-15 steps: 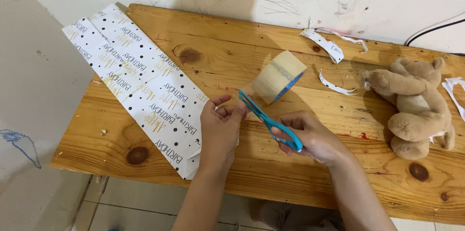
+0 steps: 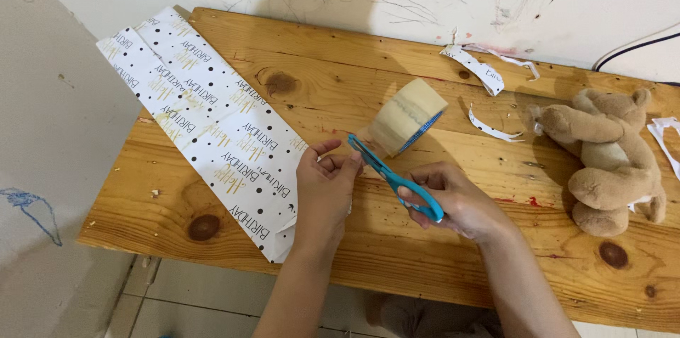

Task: The person folds a sheet of birthday-themed wrapping paper around a rectangular object on a wooden table. They use scissors to cut clear tape and apply it to secure the folded edges. The process includes folding, taping, and adjusting the paper to form a wrapped package.

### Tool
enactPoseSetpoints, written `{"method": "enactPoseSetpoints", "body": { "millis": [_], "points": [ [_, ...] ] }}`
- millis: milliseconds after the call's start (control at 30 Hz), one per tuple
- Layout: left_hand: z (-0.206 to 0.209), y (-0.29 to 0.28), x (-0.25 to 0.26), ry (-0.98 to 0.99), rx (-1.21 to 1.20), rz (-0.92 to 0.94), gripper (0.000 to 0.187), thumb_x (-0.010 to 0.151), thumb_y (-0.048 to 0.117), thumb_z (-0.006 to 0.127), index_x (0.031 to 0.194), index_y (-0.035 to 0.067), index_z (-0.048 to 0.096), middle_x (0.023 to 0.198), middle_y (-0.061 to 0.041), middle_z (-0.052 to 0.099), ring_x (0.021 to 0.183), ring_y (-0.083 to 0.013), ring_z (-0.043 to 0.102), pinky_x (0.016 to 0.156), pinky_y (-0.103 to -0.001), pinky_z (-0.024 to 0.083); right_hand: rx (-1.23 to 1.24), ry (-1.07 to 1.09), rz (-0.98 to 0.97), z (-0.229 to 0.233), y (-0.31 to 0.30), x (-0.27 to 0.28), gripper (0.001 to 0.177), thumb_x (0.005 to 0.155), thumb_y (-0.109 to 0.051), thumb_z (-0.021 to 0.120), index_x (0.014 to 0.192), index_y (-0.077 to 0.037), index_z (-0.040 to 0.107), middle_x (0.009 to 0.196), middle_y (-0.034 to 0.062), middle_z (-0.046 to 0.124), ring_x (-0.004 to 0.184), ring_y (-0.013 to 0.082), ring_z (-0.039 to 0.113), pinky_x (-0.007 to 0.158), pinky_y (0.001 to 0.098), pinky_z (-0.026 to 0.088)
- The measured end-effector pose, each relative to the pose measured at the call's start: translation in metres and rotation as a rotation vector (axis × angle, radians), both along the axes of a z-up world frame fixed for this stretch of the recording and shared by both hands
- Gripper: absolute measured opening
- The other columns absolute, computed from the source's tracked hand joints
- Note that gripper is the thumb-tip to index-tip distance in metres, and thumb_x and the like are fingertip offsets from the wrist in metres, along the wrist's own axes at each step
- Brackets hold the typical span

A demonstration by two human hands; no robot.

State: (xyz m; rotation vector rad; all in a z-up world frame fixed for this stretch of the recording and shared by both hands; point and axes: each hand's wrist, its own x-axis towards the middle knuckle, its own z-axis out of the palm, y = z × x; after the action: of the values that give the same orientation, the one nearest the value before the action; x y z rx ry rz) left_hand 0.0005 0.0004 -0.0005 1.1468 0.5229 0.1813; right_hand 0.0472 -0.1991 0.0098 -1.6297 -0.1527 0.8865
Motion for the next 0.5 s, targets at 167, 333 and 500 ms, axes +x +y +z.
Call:
{"method": "enactPoseSetpoints", "body": {
  "millis": [167,333,500],
  "points": [
    [-0.004,0.004,-0.001,-0.039,-0.05,0.008,0.041,0.089,0.002,0.069,0.126,-0.005,0.052,0.082,-0.007,0.067,0.083,-0.013,0.069,0.078,-0.025,0.057,-0.014,0.027,-0.006,0.001,0.001,0.005,0.042,0.085,-0.04,0.072,0.077,0.001,0.065,0.049,0.0104,0.058,0.03,0.0079,0.033,0.03,0.0255,0.02],
    [-0.01,0.005,0.003,-0.11,-0.105,0.012,0.045,0.087,-0.003,0.069,0.129,-0.006,0.052,0.077,-0.003,0.059,0.075,-0.0098,0.061,0.074,-0.024,0.053,0.135,0.107,-0.034,-0.006,0.001,0.006,0.046,0.085,-0.04,0.072,0.081,0.005,0.065,0.052,0.0146,0.06,0.028,0.0085,0.032,0.029,0.025,0.022],
    [-0.018,0.001,0.003,-0.2,-0.06,0.023,0.042,0.09,-0.002,0.066,0.129,-0.005,0.051,0.079,0.0,0.057,0.075,-0.0059,0.057,0.072,-0.02,0.049,0.204,0.121,-0.012,-0.014,-0.003,0.009,0.048,0.088,-0.04,0.07,0.084,0.007,0.066,0.053,0.0155,0.06,0.028,0.0082,0.031,0.031,0.0246,0.025]
  ]
}}
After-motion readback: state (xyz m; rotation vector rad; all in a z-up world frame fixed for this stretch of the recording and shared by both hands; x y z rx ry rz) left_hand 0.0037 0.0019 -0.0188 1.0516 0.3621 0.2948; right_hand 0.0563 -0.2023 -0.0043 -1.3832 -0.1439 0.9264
